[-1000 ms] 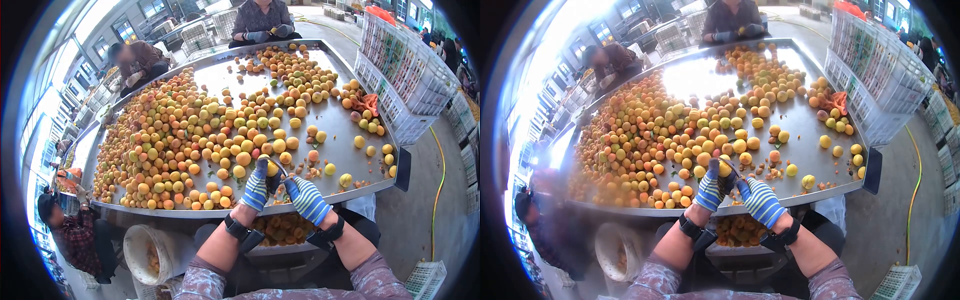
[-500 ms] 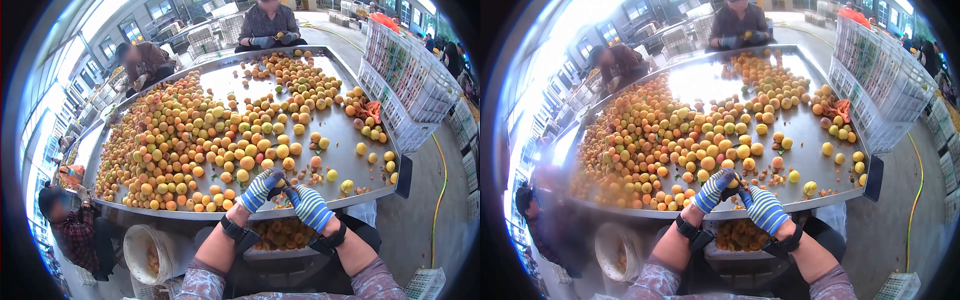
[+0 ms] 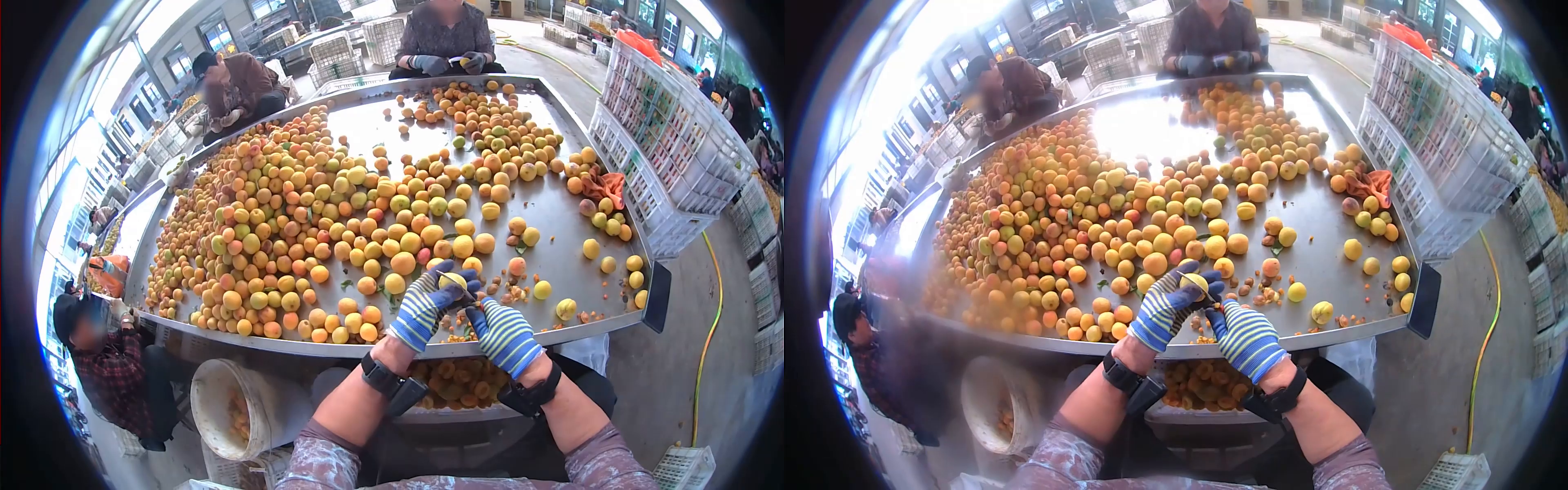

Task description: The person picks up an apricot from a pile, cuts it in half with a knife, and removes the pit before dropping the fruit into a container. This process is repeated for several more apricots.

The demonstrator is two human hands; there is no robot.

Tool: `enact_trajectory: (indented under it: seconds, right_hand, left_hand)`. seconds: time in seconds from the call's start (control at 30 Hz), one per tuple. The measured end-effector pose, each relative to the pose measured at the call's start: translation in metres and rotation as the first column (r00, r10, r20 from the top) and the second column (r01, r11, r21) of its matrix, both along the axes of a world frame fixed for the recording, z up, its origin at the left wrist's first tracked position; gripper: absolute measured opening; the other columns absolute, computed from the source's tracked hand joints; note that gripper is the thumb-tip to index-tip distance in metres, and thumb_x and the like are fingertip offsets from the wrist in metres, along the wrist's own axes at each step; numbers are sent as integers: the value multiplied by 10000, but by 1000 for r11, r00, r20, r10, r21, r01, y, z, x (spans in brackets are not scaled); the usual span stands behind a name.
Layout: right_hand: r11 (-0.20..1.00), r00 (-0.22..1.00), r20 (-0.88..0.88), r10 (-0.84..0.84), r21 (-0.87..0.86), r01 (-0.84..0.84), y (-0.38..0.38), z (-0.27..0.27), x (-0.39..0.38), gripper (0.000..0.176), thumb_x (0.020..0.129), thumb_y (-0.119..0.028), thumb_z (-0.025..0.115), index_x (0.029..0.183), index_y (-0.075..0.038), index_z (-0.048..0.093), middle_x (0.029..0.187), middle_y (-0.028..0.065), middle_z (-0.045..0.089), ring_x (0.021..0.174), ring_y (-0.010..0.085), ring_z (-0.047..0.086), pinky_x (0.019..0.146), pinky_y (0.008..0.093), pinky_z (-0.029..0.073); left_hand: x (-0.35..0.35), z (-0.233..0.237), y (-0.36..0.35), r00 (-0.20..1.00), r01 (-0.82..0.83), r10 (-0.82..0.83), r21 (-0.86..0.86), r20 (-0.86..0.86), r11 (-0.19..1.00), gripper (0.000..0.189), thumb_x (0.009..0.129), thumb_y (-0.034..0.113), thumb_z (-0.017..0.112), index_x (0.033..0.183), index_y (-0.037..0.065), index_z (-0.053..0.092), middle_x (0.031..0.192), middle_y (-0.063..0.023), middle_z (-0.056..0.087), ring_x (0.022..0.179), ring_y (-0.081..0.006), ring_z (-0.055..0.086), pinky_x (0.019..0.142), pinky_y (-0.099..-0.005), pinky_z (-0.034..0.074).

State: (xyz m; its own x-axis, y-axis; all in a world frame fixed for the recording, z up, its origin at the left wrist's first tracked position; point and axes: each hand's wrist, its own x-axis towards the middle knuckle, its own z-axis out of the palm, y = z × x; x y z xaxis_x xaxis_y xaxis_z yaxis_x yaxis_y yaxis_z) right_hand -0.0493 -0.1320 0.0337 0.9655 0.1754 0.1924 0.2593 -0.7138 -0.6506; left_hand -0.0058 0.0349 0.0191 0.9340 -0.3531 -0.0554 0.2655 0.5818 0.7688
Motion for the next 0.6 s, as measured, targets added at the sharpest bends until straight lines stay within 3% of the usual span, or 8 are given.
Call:
enact_trajectory:
  seconds: [0.07,0.17,0.23,0.4,0.47,0.5,0.57,0.6]
  right_hand:
    - [999,999,-33,13,-43,-14,0,1,0,291,922,-285,552,932,3,587,709,239,612,696,402,611,571,453,470]
    - [1000,1000,11,14,-22,-14,3,5,2,292,923,-290,550,932,-1,588,701,233,611,682,398,610,565,455,468]
    - [1000,1000,10,1,-23,0,5,6,2,288,921,-288,552,927,-3,587,694,228,611,673,396,610,560,457,465]
    - [1000,998,52,-27,10,26,8,16,-1,268,914,-280,560,896,-12,577,678,219,609,655,390,610,551,463,460]
    - [997,999,-20,-30,-66,28,5,14,0,261,912,-275,561,898,-15,582,676,220,607,651,389,610,549,459,460]
    - [997,999,-20,-30,-67,28,3,11,0,261,912,-275,561,898,-15,582,676,220,607,651,389,610,549,459,460]
    - [994,999,21,-30,-105,32,-1,3,1,265,916,-274,555,920,-11,592,676,222,606,646,389,609,548,455,461]
    - [994,999,21,-34,-104,36,-2,0,2,265,916,-274,555,920,-11,592,676,222,606,646,389,609,548,455,461]
  left_hand:
    - [0,2,0,1000,-27,27,-21,-6,999,581,853,76,654,1356,33,369,1247,-204,555,1114,-337,579,916,-426,506]
    - [-1,-2,-5,992,-105,107,-33,64,994,520,881,167,638,1326,32,405,1237,-197,561,1120,-329,575,914,-428,508]
    - [-4,-8,-5,994,-37,10,-250,-110,967,497,902,271,611,1293,14,445,1228,-194,566,1113,-320,577,913,-432,507]
    - [-6,3,-3,980,56,-112,-317,-162,947,418,912,242,606,1191,-58,521,1091,-164,637,1008,-272,631,879,-379,525]
    - [-3,4,0,996,7,-10,-29,-90,1000,379,892,202,638,1167,-43,551,1031,-133,660,938,-237,651,842,-342,537]
    - [-3,5,2,996,7,-10,-30,-90,1000,379,892,202,638,1167,-43,551,1031,-133,660,938,-237,651,842,-342,537]
    - [-3,9,1,962,-170,23,528,273,832,336,899,177,623,1168,-16,563,1089,-160,650,944,-246,655,837,-342,535]
    - [-2,7,1,962,-166,18,528,273,833,336,899,177,623,1168,-16,563,1089,-160,650,944,-246,655,837,-342,535]
